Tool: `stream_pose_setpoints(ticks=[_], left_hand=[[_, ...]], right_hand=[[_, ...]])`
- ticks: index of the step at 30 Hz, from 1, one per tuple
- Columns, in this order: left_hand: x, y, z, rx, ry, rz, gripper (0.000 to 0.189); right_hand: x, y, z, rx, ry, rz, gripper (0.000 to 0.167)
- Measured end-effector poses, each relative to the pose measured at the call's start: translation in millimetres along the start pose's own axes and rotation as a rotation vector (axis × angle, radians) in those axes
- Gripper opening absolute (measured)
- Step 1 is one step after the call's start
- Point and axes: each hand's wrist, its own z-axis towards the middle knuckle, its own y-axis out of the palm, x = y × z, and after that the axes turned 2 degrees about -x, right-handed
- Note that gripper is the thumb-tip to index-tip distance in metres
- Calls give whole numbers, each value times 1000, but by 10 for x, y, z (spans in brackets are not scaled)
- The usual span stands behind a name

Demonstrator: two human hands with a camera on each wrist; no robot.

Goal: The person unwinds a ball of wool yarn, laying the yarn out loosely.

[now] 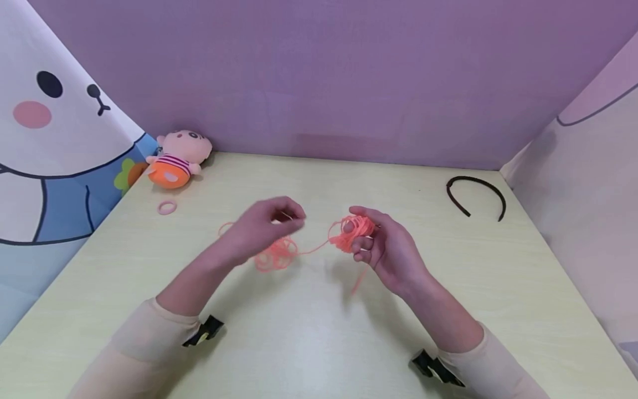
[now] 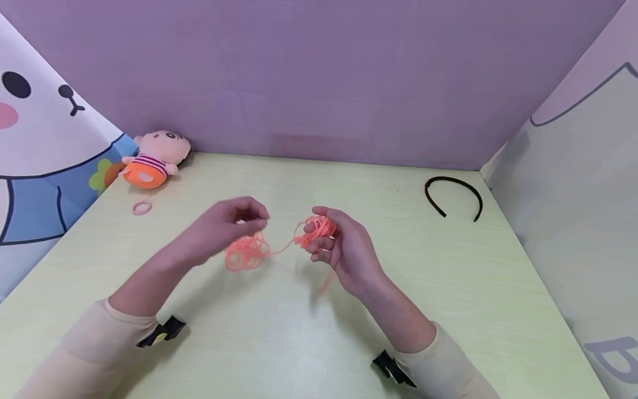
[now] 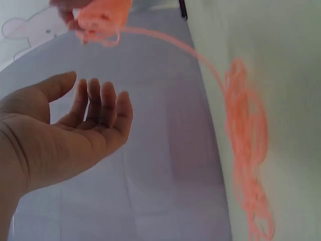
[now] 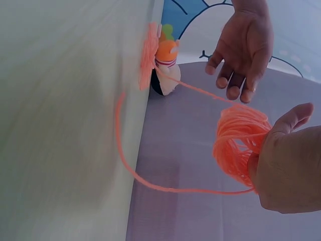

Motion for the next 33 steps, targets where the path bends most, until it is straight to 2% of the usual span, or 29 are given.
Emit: stream_pose_setpoints(ticks=[2, 4, 9, 15, 22, 33], left_hand=[[5, 103, -22, -77, 20, 12, 12], [7, 192, -37, -113, 33, -4, 14], [12, 330, -56, -99, 34, -17, 17], [21, 392, -66, -99, 13, 11, 10], [10, 377, -32, -78, 36, 49, 4], [-101, 208, 35, -72, -7, 55, 4]], right_hand=[[7, 5, -3, -4, 6, 2, 38], [13, 11, -6, -10, 11, 2, 38], [25, 28, -11, -24, 25, 9, 38], [38, 43, -14, -38, 38, 10, 37], [19, 34, -23, -34, 31, 6, 38], [-14, 30, -31, -16, 28, 5, 39]])
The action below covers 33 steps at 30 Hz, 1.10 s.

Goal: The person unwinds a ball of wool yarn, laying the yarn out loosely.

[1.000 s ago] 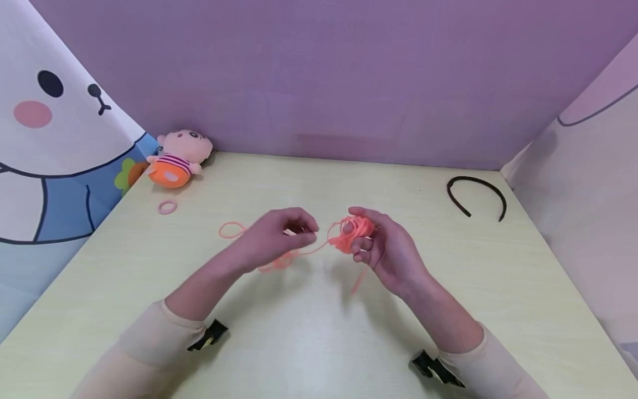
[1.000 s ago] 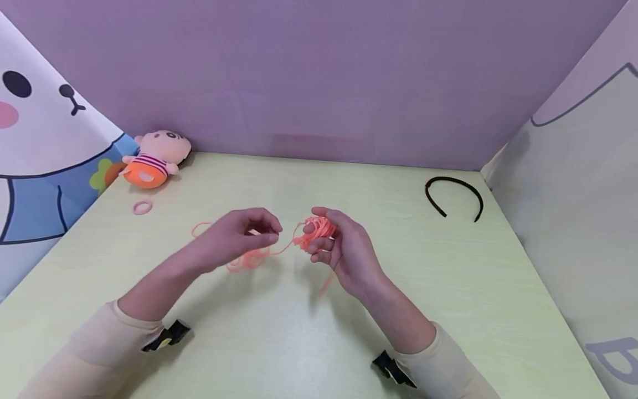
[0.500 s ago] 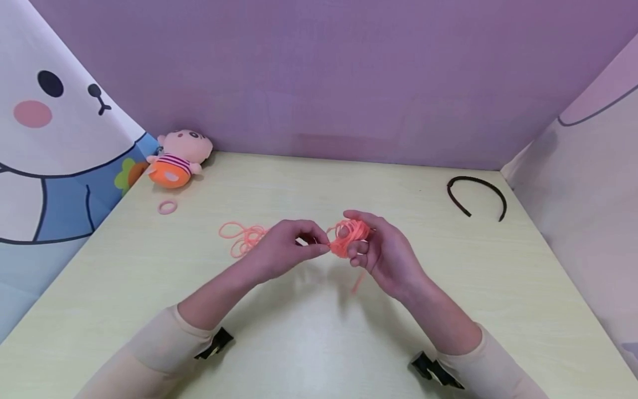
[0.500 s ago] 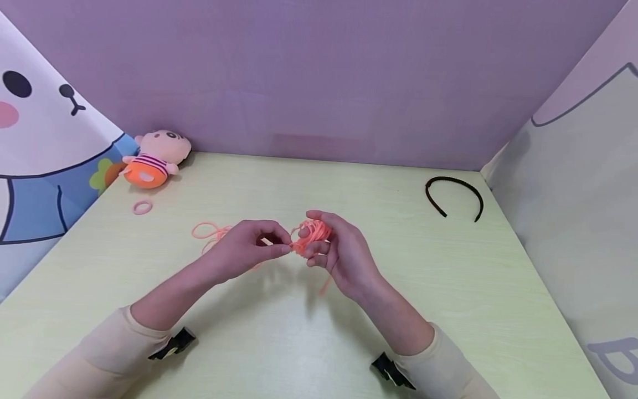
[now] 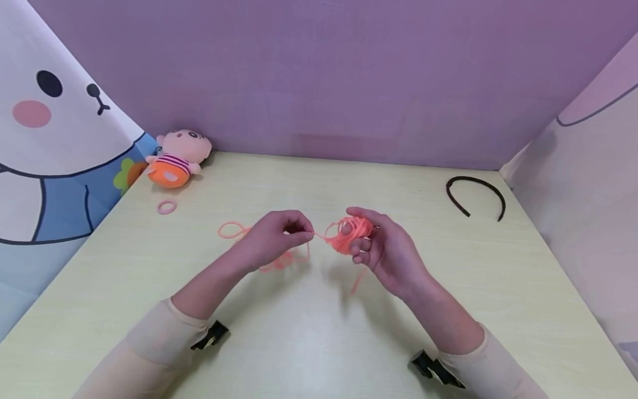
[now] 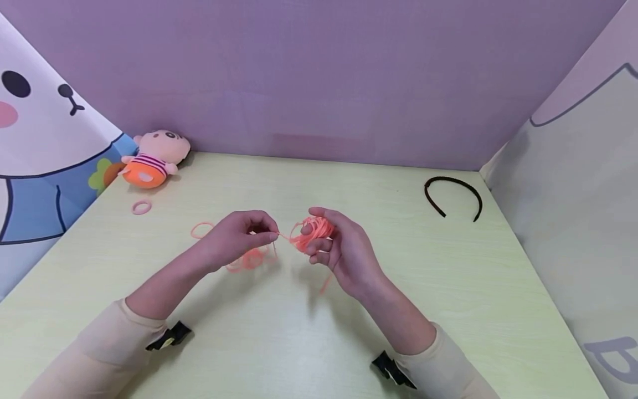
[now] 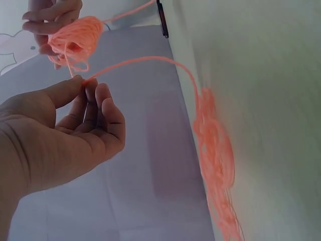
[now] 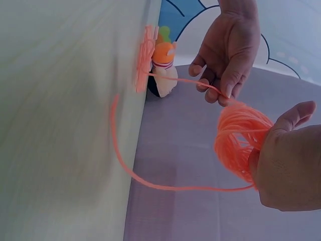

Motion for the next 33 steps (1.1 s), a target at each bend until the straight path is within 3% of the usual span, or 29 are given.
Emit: stream_pose_setpoints(ticks=[8, 16, 25, 33], left_hand=[[-61, -173, 31, 89, -36, 22, 8], [-54, -352, 26, 169, -66, -26, 11], [-17, -524, -12, 283, -52, -65, 17], [24, -580, -48, 384, -38, -130, 22]], right_hand=[[0, 7, -2, -11, 4, 10, 37], [7, 0, 0, -19, 8, 21, 36], [18, -12, 3, -34, 11, 8, 36], [21, -20, 6, -32, 3, -16, 42]])
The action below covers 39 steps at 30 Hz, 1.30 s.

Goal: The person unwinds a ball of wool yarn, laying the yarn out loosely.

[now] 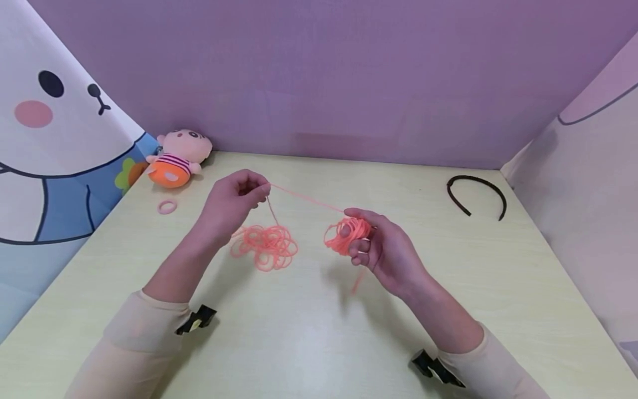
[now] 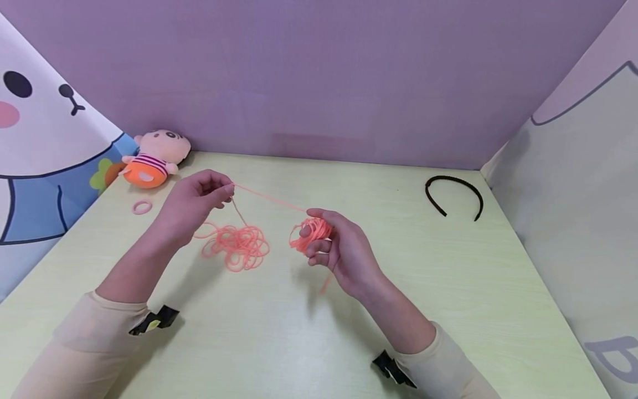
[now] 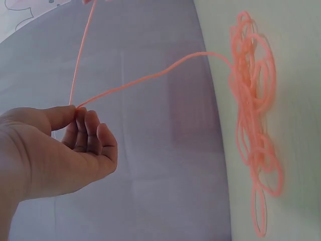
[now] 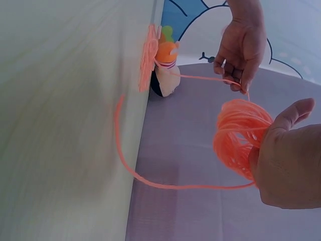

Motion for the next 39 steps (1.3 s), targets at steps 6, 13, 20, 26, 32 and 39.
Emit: stream_pose_setpoints(ticks=[6, 13, 20, 26, 32, 39], left_hand=[[10, -40, -10, 50, 9, -37, 25], [16, -133, -6, 115, -3, -53, 26], [41, -182, -12, 168, -65, -46, 25], [12, -119, -20, 55, -65, 62, 30], [-23, 120, -44, -127, 5, 140, 21], [43, 416, -200, -297, 60, 150, 12]], right_hand=[[5, 0, 8, 5, -13, 3, 41], [6, -1, 10, 20, -16, 7, 42], [8, -3, 13, 20, -17, 13, 40], [10, -1, 11, 16, -15, 7, 40], [19, 2, 0, -6, -6, 8, 39], [29, 32, -17, -42, 19, -29, 40]])
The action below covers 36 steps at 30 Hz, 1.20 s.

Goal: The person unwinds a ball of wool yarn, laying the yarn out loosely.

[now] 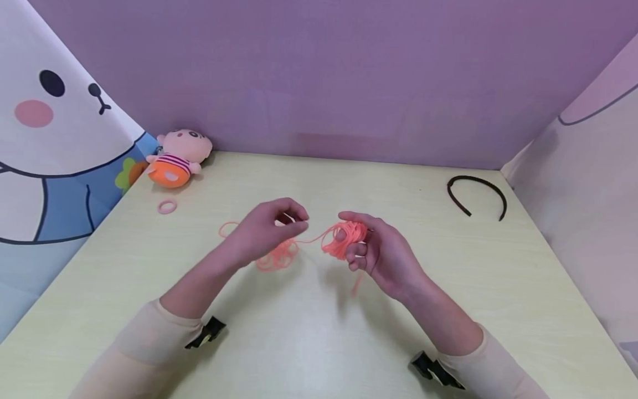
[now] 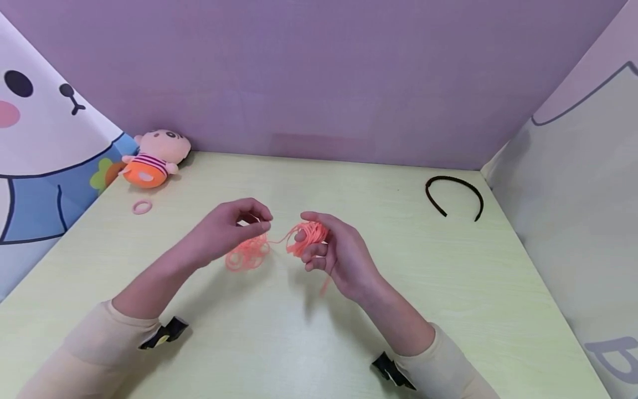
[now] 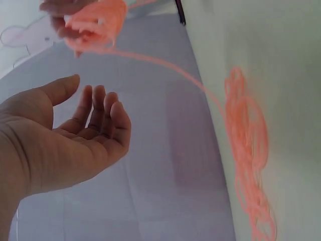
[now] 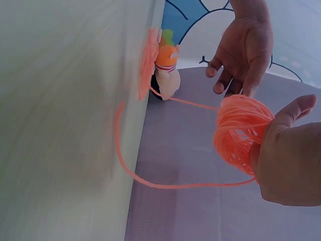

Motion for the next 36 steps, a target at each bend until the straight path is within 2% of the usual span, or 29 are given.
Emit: stream_pose_setpoints(ticks=[6, 11, 14, 17, 22, 31, 36], left_hand=[[42, 167, -43, -32, 48, -5, 14], [42, 220, -51, -56, 48, -3, 10], [45, 225, -50, -55, 75, 11, 6], [58, 205, -55, -26, 99, 24, 5], [87, 138, -65, 31, 96, 16, 5], [82, 81, -58, 55, 98, -5, 6], [53, 34, -43, 70, 55, 15, 4]], right_hand=[[10, 28, -20, -58, 43, -26, 41], [19, 42, -26, -95, 70, -40, 39], [19, 44, -24, -101, 76, -48, 40], [11, 43, -18, -89, 70, -54, 41], [-8, 20, 5, -27, 32, -51, 42], [-17, -56, 36, 56, -26, -3, 40], [-30, -64, 37, 71, -44, 21, 38]])
